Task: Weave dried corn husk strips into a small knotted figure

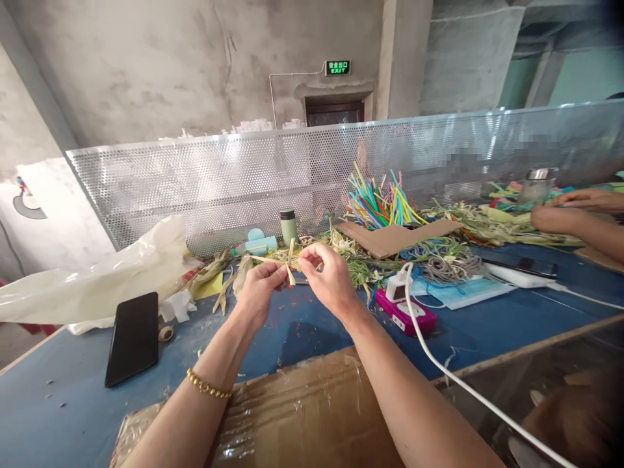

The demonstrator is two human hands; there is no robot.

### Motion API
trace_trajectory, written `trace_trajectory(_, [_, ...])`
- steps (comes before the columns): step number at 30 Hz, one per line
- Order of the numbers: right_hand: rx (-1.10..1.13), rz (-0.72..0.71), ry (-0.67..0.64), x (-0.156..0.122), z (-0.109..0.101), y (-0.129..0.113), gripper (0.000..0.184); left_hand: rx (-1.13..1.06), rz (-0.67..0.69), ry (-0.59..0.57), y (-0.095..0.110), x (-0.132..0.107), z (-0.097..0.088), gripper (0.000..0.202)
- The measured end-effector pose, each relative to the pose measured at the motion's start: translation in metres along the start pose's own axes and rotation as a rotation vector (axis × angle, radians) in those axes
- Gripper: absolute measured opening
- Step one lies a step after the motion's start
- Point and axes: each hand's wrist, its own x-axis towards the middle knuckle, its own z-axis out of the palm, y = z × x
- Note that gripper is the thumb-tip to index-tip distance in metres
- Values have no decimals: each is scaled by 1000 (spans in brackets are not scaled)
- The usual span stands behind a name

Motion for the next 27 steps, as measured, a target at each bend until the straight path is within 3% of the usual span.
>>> trace_trajectory(3, [-84, -155, -58, 0, -2, -4, 8, -20, -13, 23, -1, 1, 0, 23])
trace_trajectory(8, [-135, -232, -48, 0, 0, -3, 14, 31, 7, -17, 1, -1, 3, 23])
trace_trajectory(15, [-284, -218, -134, 0, -1, -1, 19, 91, 33, -26, -3, -1, 4, 21])
trace_trajectory(20, [-177, -204, -116, 2, -3, 0, 14, 45, -21, -41, -3, 2, -1, 23])
trace_trajectory(24, [21, -12, -31, 4, -8, 1, 17, 27, -19, -26, 0, 3, -3, 25])
trace_trajectory(27, [180, 150, -123, 4, -8, 1, 16, 80, 25, -78, 2, 2, -1, 26])
